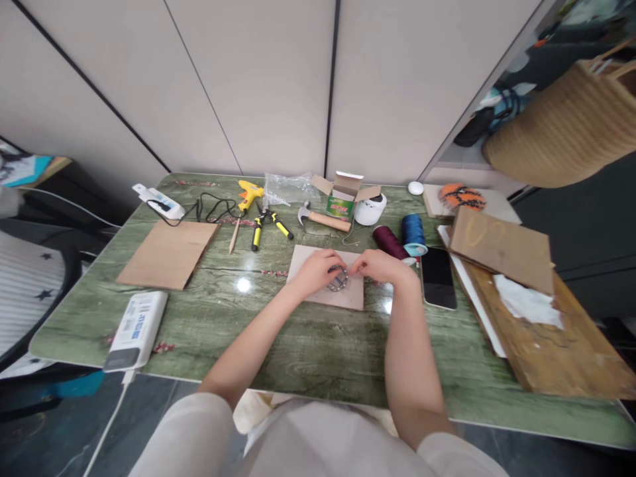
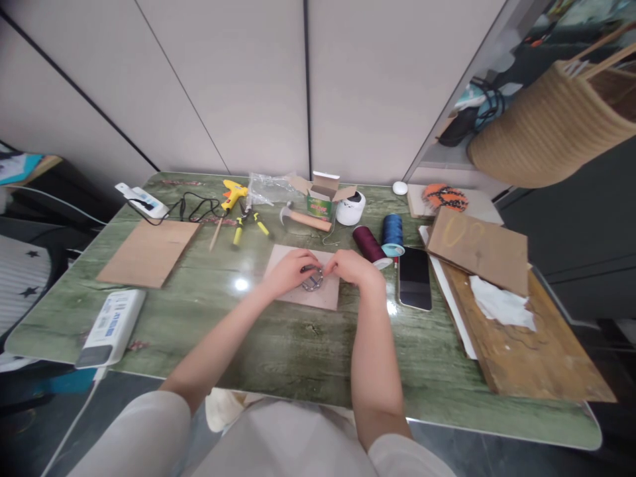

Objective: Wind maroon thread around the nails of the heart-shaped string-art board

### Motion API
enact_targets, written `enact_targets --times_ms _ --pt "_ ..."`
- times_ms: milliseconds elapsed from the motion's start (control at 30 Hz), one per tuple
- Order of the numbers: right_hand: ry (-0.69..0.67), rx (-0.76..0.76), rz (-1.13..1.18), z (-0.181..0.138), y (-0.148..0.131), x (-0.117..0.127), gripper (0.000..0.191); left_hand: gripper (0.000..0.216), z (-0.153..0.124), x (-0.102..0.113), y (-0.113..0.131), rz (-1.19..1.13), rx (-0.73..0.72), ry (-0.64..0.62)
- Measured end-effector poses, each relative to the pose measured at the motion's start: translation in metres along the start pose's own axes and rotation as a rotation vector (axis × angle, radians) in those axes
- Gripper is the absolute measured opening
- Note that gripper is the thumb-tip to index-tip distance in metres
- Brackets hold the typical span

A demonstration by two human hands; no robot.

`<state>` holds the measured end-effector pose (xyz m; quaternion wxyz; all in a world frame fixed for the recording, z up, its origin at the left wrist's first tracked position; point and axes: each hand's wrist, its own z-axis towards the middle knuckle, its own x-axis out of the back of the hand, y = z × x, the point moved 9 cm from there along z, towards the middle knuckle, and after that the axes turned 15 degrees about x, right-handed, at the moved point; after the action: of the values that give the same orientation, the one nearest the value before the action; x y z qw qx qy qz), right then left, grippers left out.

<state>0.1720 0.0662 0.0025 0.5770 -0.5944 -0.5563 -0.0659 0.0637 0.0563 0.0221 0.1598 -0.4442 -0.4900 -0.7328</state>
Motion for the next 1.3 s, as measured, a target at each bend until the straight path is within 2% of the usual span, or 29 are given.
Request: enact_targets --times_ms 200,300,433,600,733,933,1000,1167,1300 --pt "0.217 0.077 -0.019 0.009 0.010 0.016 0.026 0.021 0.003 0.004 0.002 0.011 0.049 0.017" --pt "0.338 0.081 -0.061 0.009 0.011 0.026 0.027 0.023 0.009 0.005 0.002 0.072 0.108 0.049" --pt "0.447 0.050 -0.045 0.009 0.017 0.030 0.028 0.034 0.016 0.004 0.004 0.154 0.206 0.089" --pt "0.541 0.014 0.009 0.010 0.024 0.034 0.024 0.022 0.026 -0.007 0.009 0.260 0.251 0.032" --pt "0.670 0.001 0.169 0.005 0.027 0.043 0.026 0.016 0.035 -0.005 0.006 0.301 0.293 0.053" --pt "0.839 0.011 0.402 -0.006 0.026 0.055 0.036 0.024 0.045 0.009 -0.012 0.294 0.368 0.123" --pt "0.821 0.029 0.378 -0.007 0.021 0.056 0.034 0.025 0.048 0.015 -0.022 0.248 0.379 0.142" --pt "0.636 0.084 0.167 -0.001 0.003 0.052 0.025 0.015 0.050 0.021 -0.056 -0.047 0.440 0.119" --pt "0.576 0.128 0.196 0.003 -0.001 0.047 0.028 0.019 0.047 0.017 -0.073 -0.272 0.508 0.094"
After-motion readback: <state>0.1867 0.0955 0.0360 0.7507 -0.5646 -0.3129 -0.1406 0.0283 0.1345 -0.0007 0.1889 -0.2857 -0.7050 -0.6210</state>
